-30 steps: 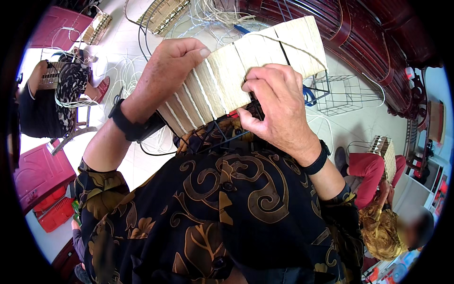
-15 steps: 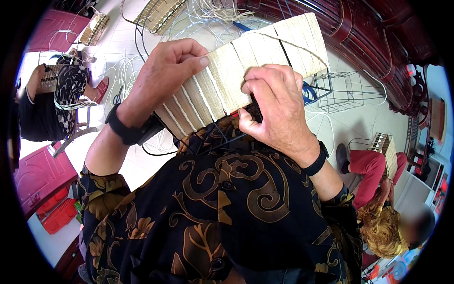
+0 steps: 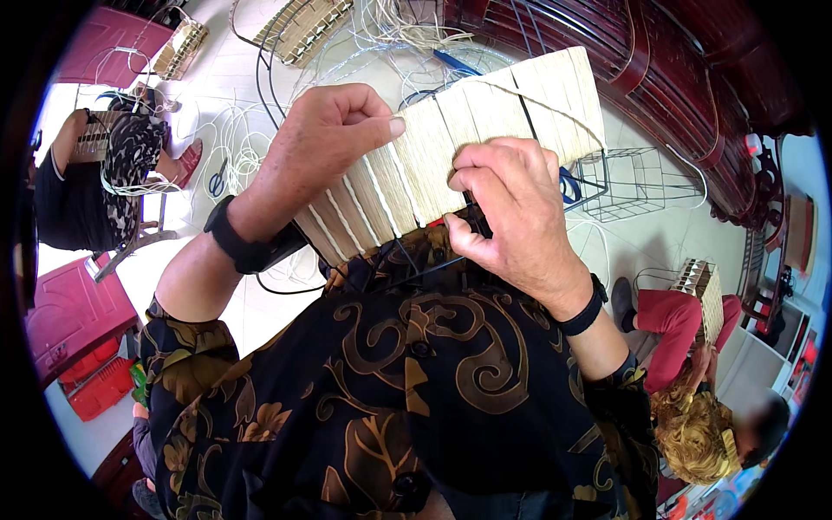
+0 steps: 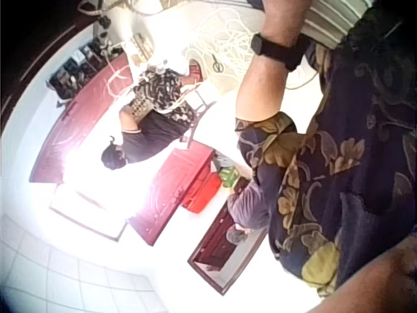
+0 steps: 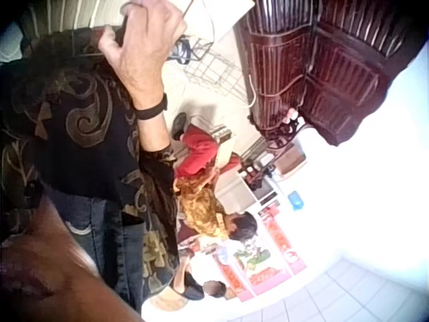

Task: The person weaves a basket by hand, threading white cord through a frame made of wooden slats.

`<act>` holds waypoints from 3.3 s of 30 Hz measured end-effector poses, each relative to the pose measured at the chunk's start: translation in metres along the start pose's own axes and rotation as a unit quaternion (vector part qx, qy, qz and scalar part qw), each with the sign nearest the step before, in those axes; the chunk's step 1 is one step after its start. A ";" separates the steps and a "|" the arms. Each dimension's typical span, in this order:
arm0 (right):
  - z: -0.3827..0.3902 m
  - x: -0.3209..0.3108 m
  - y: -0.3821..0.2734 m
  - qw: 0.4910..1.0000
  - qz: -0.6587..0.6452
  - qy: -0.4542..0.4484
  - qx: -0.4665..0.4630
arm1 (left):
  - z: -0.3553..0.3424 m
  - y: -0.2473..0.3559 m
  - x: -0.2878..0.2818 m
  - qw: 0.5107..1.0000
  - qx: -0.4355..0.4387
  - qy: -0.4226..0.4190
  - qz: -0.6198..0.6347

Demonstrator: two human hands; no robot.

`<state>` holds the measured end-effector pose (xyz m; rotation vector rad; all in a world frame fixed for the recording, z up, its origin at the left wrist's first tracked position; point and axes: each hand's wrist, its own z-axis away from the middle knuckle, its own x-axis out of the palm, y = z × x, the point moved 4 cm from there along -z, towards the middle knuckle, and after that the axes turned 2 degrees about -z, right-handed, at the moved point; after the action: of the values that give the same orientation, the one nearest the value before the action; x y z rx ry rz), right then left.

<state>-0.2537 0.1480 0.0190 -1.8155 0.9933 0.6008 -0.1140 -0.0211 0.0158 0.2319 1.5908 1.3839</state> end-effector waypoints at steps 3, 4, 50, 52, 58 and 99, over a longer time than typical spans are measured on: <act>-0.001 0.002 -0.002 1.000 0.005 0.002 0.003 | 0.000 0.001 -0.002 0.999 -0.015 -0.032 -0.033; -0.002 0.002 -0.002 1.000 0.006 0.001 0.007 | -0.001 0.000 -0.002 0.999 -0.016 -0.035 -0.030; 0.000 -0.002 -0.012 0.998 -0.001 -0.011 0.064 | 0.002 -0.008 -0.001 0.995 -0.029 -0.080 0.044; -0.001 -0.001 -0.011 0.998 -0.001 -0.013 0.068 | 0.001 -0.007 -0.002 0.994 -0.034 -0.082 0.059; 0.004 -0.013 -0.003 0.995 -0.081 -0.017 0.058 | -0.002 -0.018 0.003 0.964 -0.080 -0.136 0.212; -0.015 0.106 0.090 0.410 -0.899 0.019 0.155 | -0.005 -0.001 0.008 0.956 -0.201 -0.131 0.171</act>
<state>-0.2706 0.0756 -0.0991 -1.4388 -1.0858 -0.9626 -0.1215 -0.0196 0.0100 0.4375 1.0538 1.8264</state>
